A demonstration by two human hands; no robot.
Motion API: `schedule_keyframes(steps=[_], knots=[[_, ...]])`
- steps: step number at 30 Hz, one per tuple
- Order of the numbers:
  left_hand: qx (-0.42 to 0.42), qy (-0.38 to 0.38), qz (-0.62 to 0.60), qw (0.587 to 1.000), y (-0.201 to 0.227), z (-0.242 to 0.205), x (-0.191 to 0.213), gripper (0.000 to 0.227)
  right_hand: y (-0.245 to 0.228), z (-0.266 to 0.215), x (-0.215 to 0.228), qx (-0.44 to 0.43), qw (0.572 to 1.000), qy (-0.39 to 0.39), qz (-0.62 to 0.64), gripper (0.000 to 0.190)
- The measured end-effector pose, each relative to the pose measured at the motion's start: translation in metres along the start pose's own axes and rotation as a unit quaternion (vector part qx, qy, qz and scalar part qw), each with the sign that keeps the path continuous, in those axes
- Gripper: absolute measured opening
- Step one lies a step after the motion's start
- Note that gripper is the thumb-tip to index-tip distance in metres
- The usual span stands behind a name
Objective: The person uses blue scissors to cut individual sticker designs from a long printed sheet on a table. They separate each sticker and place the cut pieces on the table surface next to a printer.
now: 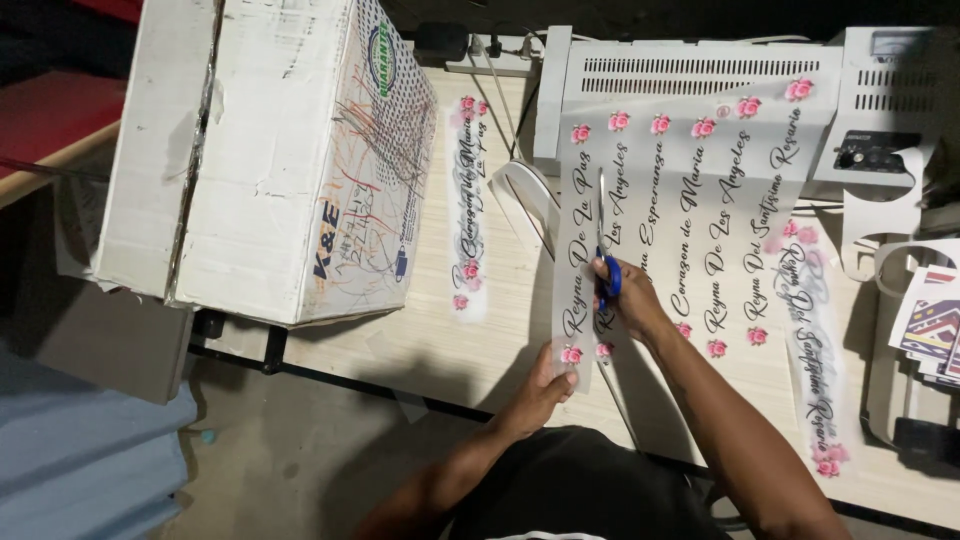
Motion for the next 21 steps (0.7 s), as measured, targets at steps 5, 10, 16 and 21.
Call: schedule_keyframes(steps=[5, 10, 16, 21], knots=[[0.023, 0.013, 0.017, 0.999, 0.006, -0.008, -0.009, 0.057, -0.019, 0.016, 0.004, 0.021, 1.0, -0.002, 0.012, 0.033], [0.031, 0.015, 0.03, 0.999, 0.0, -0.013, -0.008, 0.056, -0.044, 0.039, 0.008, 0.039, 0.999, -0.003, 0.001, 0.032], [0.027, -0.01, 0.01, 1.0, -0.009, -0.018, -0.008, 0.057, -0.088, 0.058, 0.009, 0.075, 0.996, -0.002, -0.043, 0.03], [-0.106, -0.072, 0.082, 0.988, 0.036, -0.023, -0.031, 0.052, -0.091, 0.078, 0.015, 0.114, 0.988, 0.016, -0.099, 0.02]])
Point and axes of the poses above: each hand's wrist, its own z-axis towards the middle knuckle, its own x-axis out of the back of the hand, y = z × x, the point moved 8 cm from there along z, towards the middle knuckle, and after that the axes turned 7 degrees about -z, right-handed, at the moved point
